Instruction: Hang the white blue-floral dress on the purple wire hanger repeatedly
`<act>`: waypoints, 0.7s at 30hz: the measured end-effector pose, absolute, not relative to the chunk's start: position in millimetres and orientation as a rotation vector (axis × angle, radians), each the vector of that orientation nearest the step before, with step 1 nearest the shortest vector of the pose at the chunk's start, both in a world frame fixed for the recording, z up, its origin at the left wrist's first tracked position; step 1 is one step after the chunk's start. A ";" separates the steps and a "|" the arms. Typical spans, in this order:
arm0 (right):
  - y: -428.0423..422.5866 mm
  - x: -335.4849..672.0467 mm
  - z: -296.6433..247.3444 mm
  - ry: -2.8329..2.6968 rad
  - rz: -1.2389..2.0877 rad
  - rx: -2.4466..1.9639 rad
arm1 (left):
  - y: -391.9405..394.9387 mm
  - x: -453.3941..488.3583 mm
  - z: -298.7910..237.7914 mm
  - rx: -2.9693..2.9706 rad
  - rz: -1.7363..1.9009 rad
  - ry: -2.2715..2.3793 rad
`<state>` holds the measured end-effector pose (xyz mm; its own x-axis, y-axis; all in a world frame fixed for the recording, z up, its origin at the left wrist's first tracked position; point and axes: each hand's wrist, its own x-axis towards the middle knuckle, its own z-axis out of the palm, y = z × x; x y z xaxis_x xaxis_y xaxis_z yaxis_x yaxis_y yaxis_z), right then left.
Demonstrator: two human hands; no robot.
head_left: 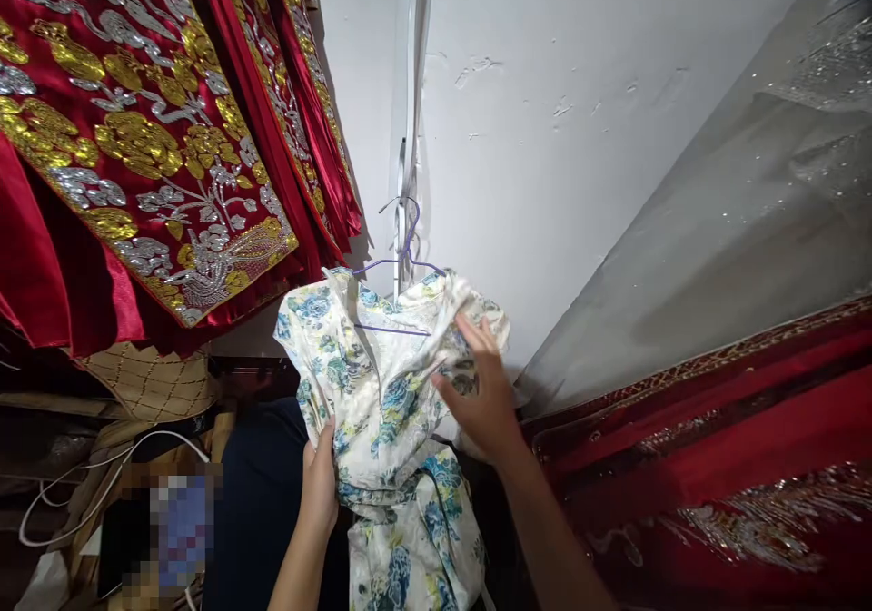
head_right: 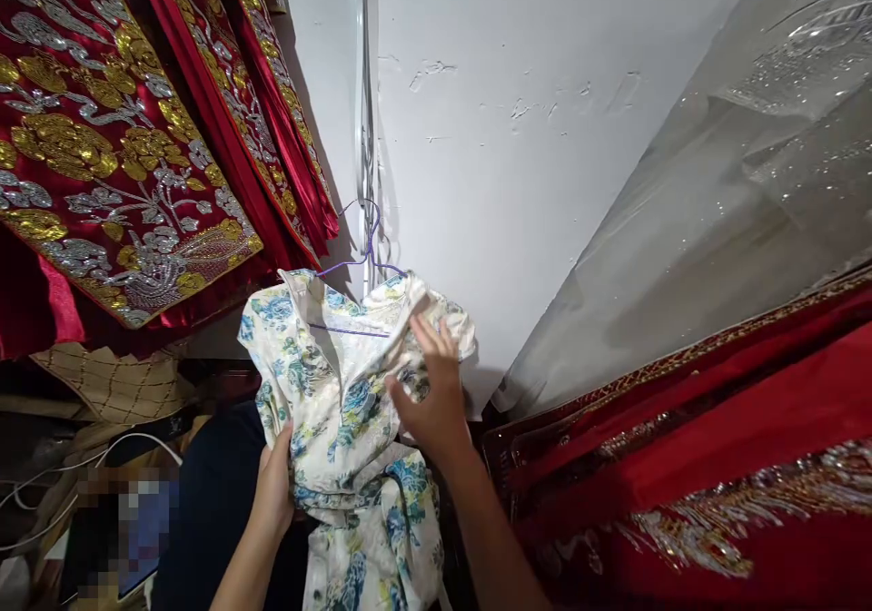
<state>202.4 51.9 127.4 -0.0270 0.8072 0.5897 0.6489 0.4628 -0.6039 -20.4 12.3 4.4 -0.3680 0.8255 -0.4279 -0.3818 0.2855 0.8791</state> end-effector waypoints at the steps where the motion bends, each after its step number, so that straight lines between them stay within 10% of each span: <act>1: 43.2 193.7 117.9 -1.691 0.351 -1.240 | 9.3 -19.1 1.9 0.453 1.346 1.416; 8: 14.4 135.9 40.4 -1.403 1.135 -1.218 | 0.0 -1.8 13.1 0.753 1.446 1.279; 21: 11.5 150.9 23.1 -1.384 1.243 -1.278 | -15.5 -9.8 30.9 1.007 1.769 1.834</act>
<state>150.9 11.5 23.1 -0.1100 0.9933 -0.0345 0.1411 -0.0188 -0.9898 -9.8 -15.5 30.9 -0.6610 0.7249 0.1937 0.2201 -0.0595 0.9737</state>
